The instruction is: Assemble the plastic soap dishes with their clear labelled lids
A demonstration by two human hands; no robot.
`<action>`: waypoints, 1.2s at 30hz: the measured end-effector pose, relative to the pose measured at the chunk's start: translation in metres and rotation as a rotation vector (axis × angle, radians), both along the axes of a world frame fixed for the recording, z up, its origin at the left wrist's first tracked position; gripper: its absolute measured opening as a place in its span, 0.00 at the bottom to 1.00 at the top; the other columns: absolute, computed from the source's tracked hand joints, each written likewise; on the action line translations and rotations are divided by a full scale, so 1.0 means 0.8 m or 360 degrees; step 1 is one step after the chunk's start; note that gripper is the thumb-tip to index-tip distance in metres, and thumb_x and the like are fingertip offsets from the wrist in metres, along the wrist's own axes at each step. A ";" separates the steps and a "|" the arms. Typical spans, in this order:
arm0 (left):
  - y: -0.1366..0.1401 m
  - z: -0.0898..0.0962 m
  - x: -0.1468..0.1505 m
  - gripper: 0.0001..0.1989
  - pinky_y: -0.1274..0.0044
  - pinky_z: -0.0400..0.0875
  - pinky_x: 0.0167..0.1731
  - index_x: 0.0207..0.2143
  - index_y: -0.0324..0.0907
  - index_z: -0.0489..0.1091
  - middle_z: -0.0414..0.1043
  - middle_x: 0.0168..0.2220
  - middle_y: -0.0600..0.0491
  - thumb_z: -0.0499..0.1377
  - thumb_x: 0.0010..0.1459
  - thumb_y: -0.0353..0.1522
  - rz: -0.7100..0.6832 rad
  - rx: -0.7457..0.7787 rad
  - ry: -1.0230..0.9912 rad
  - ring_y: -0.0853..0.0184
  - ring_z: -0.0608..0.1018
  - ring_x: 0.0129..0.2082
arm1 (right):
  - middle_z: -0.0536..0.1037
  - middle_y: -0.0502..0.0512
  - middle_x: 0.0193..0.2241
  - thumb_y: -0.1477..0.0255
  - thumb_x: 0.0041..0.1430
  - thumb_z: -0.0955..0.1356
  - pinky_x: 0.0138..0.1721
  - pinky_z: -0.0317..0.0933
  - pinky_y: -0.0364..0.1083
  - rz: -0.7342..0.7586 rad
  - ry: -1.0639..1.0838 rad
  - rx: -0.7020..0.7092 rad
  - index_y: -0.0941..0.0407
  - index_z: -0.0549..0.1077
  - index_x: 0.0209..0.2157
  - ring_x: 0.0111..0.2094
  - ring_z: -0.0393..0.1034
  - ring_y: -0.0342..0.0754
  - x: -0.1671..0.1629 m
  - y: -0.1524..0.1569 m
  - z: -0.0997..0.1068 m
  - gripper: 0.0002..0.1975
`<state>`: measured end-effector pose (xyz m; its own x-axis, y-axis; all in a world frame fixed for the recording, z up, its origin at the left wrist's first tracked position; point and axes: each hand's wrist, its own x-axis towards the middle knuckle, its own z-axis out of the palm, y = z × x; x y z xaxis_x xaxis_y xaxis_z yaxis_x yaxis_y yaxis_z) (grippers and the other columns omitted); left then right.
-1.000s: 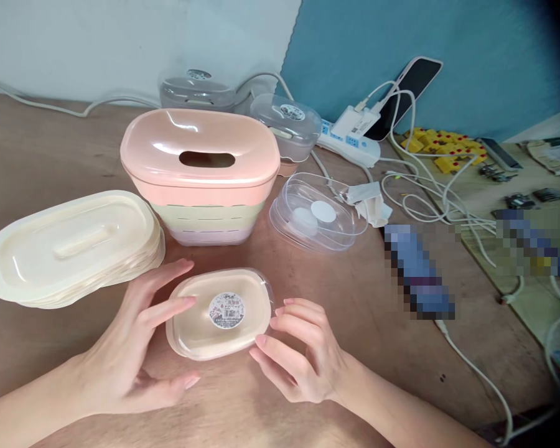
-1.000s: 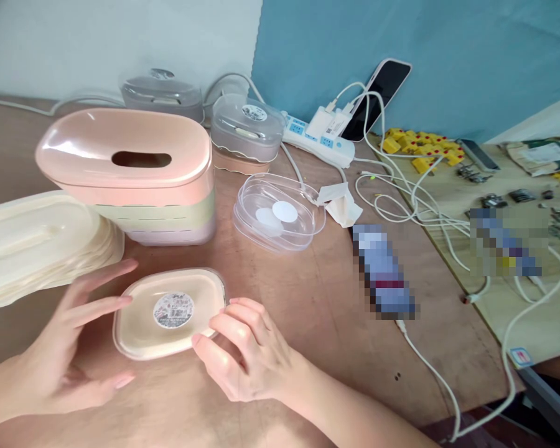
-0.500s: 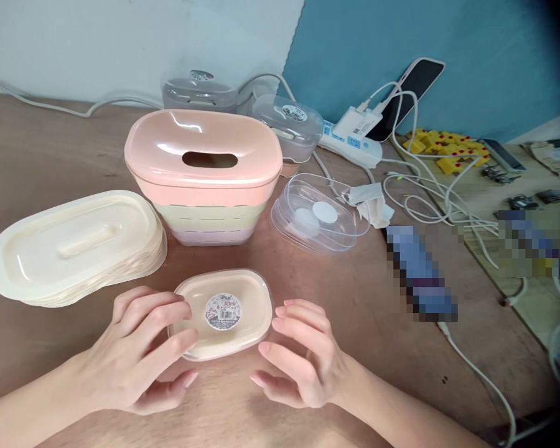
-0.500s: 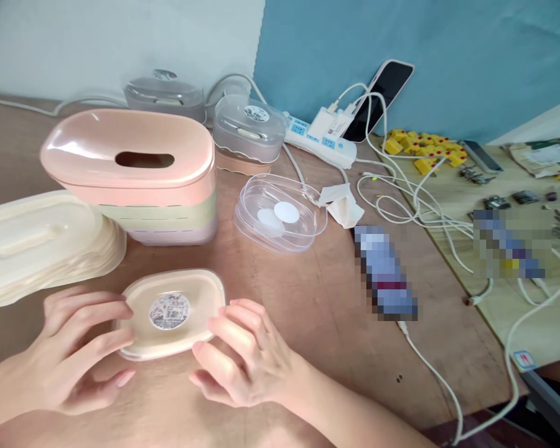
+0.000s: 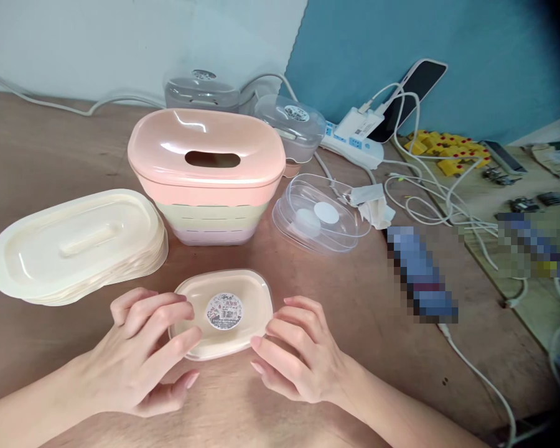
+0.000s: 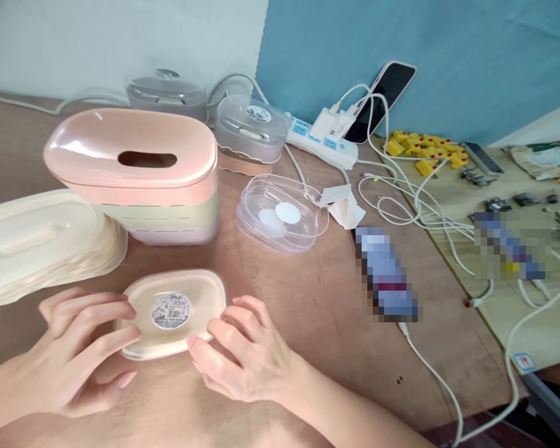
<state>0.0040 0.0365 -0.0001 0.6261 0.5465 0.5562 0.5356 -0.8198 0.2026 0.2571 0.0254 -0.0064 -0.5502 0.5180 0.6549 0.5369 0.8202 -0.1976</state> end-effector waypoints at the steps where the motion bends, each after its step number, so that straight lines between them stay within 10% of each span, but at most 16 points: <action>1: 0.000 0.000 0.000 0.07 0.64 0.59 0.36 0.35 0.40 0.67 0.69 0.36 0.46 0.53 0.53 0.30 0.0012 0.0015 -0.0022 0.56 0.71 0.38 | 0.68 0.53 0.36 0.78 0.51 0.66 0.42 0.61 0.52 -0.0001 0.0036 0.0019 0.56 0.70 0.35 0.37 0.62 0.48 -0.001 0.000 0.000 0.08; 36: 0.000 -0.003 -0.002 0.11 0.61 0.59 0.37 0.36 0.40 0.64 0.66 0.38 0.44 0.49 0.55 0.37 0.0073 -0.0057 -0.0077 0.51 0.70 0.41 | 0.74 0.56 0.34 0.74 0.56 0.65 0.47 0.60 0.53 0.0029 -0.0100 -0.0186 0.59 0.68 0.39 0.40 0.67 0.49 0.001 0.004 0.004 0.08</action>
<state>0.0028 0.0365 -0.0027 0.5730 0.5940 0.5647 0.5613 -0.7864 0.2578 0.2580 0.0288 -0.0032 -0.5986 0.5781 0.5545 0.5363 0.8034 -0.2587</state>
